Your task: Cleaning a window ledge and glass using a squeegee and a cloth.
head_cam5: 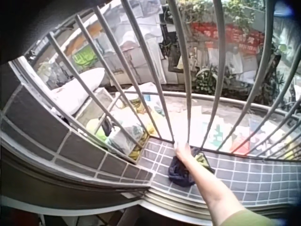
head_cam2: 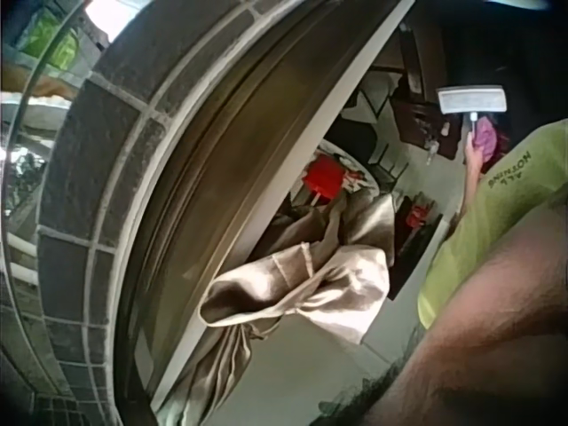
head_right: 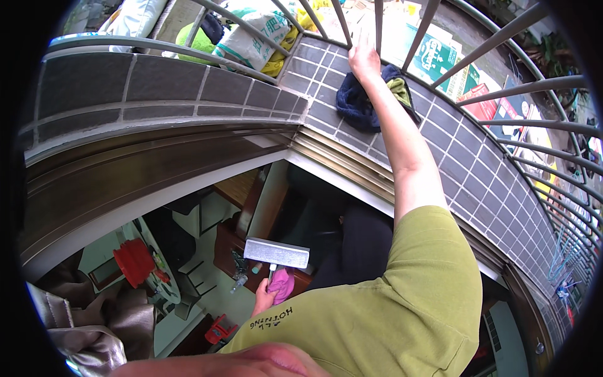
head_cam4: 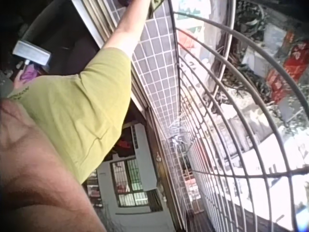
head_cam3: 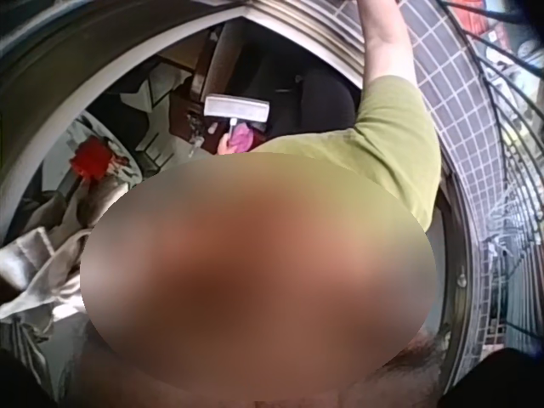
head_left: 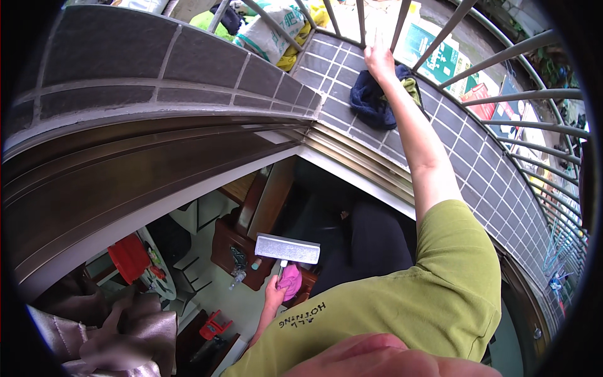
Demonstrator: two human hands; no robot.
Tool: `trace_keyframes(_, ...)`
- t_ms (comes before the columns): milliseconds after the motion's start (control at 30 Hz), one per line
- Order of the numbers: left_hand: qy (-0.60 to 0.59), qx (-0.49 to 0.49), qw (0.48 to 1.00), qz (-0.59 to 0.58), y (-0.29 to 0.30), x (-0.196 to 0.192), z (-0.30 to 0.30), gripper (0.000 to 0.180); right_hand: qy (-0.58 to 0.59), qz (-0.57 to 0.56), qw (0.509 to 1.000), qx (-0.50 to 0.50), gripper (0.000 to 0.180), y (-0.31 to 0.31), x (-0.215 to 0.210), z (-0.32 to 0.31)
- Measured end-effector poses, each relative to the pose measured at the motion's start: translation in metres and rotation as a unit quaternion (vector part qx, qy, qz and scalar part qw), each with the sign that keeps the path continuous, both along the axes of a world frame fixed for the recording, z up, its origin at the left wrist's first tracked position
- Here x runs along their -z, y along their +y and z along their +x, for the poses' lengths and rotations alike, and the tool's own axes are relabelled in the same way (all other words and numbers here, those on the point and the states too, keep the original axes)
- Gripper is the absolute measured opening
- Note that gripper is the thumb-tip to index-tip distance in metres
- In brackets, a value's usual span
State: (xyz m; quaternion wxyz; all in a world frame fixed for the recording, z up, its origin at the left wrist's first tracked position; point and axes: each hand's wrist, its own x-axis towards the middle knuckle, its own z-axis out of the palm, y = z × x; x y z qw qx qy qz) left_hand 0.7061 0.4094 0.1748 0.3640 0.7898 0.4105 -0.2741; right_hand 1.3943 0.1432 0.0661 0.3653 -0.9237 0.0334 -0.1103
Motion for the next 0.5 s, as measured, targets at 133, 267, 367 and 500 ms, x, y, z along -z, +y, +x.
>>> trace_keyframes(133, -0.008, -0.014, 1.000, 0.000, 0.003, 0.003, -0.006, 0.041, -0.147, -0.119, 0.980, -0.055, 0.046, -0.019, -0.006, -0.050)
trace_keyframes(267, -0.012, -0.017, 1.000, -0.001, -0.003, 0.004, -0.006, 0.041, -0.018, -0.241, 0.970, 0.005, 0.063, -0.015, 0.008, -0.131)
trace_keyframes(367, 0.001, -0.027, 0.999, -0.023, -0.006, 0.004, -0.006, 0.040, -0.029, -0.244, 0.969, 0.028, 0.055, -0.002, 0.020, -0.116)
trace_keyframes(500, 0.002, -0.027, 0.999, -0.022, -0.004, 0.007, -0.018, 0.038, -0.156, -0.168, 0.973, -0.033, 0.032, 0.029, 0.025, -0.051)
